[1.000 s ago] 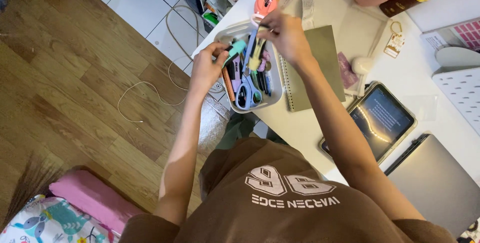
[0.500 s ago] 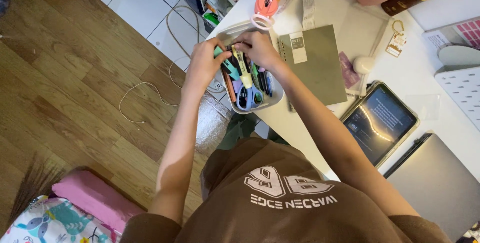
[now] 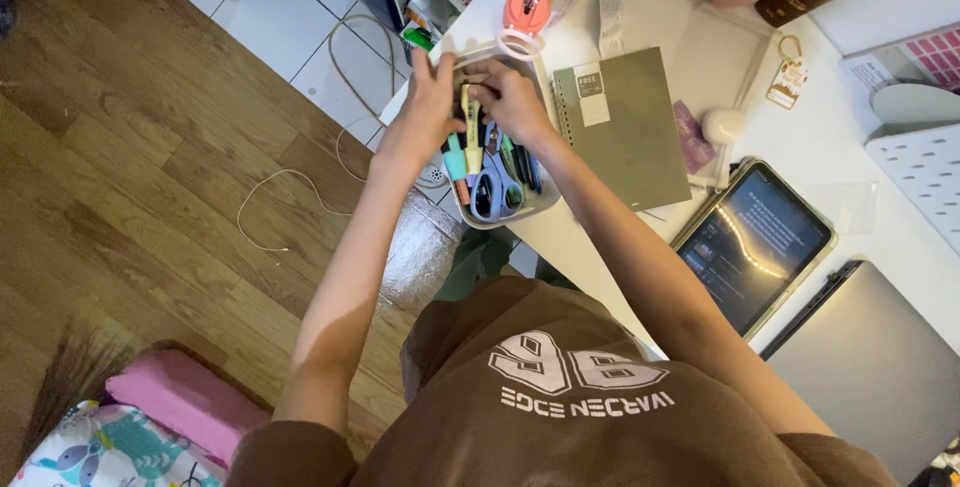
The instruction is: Organizing stationery items like pens, highlighters, and notebooks into a storage bin on a desk.
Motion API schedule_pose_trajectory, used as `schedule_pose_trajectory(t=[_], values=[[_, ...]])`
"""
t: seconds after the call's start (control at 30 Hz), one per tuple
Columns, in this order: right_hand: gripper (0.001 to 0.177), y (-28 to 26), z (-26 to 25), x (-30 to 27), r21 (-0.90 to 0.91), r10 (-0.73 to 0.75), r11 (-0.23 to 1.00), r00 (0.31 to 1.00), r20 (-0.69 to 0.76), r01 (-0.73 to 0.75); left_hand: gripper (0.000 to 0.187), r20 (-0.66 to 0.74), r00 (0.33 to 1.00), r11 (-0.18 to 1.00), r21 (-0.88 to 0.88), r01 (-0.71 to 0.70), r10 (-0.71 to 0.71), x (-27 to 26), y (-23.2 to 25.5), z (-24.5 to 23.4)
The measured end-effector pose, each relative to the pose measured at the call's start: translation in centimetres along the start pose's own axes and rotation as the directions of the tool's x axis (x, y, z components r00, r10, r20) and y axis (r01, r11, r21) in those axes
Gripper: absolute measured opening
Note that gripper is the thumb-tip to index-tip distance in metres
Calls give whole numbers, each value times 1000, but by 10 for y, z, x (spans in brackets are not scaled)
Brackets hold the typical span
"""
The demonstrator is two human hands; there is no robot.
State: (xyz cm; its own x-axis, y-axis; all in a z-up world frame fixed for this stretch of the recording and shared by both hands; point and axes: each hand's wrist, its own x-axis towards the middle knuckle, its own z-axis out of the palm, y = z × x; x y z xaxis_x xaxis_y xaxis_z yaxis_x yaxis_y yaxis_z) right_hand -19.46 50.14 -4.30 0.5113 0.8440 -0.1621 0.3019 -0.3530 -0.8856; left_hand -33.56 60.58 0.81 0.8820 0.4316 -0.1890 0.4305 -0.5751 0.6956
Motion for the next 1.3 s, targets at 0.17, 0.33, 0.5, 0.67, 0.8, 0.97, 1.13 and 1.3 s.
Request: schedule_pose_trajectory(t=[0.17,0.33,0.5,0.67,0.8,0.97,1.13,1.3], values=[[40,19,8,1,73,43,996,999,30,-45,76,-230,973,997,76,-7,24,-28,-3,24],[51,9,4,-11,-24,-195,981,980,-38,194,83,-260,961,987,-150,58,-97,-50,0,52],[37,-14,-1,-28,-138,-159,978,987,-18,155,76,-153,971,956,-258,138,-182,-55,-8,65],[34,-21,-7,-43,-87,-213,974,975,-66,207,63,-324,944,996,40,86,-68,-62,23,51],[34,-12,-25,-57,-158,-320,943,926,-202,291,50,-511,853,993,103,-61,105,-57,40,55],[18,-62,-75,-87,-53,178,979,957,-229,-195,14,-370,919,953,-303,16,-133,-35,70,54],[11,-2,-91,-101,144,161,981,959,-233,-130,11,-337,933,982,-95,-166,125,-17,90,93],[62,34,-141,-154,181,-155,957,929,-337,225,54,-265,872,905,9,-424,411,-5,147,133]])
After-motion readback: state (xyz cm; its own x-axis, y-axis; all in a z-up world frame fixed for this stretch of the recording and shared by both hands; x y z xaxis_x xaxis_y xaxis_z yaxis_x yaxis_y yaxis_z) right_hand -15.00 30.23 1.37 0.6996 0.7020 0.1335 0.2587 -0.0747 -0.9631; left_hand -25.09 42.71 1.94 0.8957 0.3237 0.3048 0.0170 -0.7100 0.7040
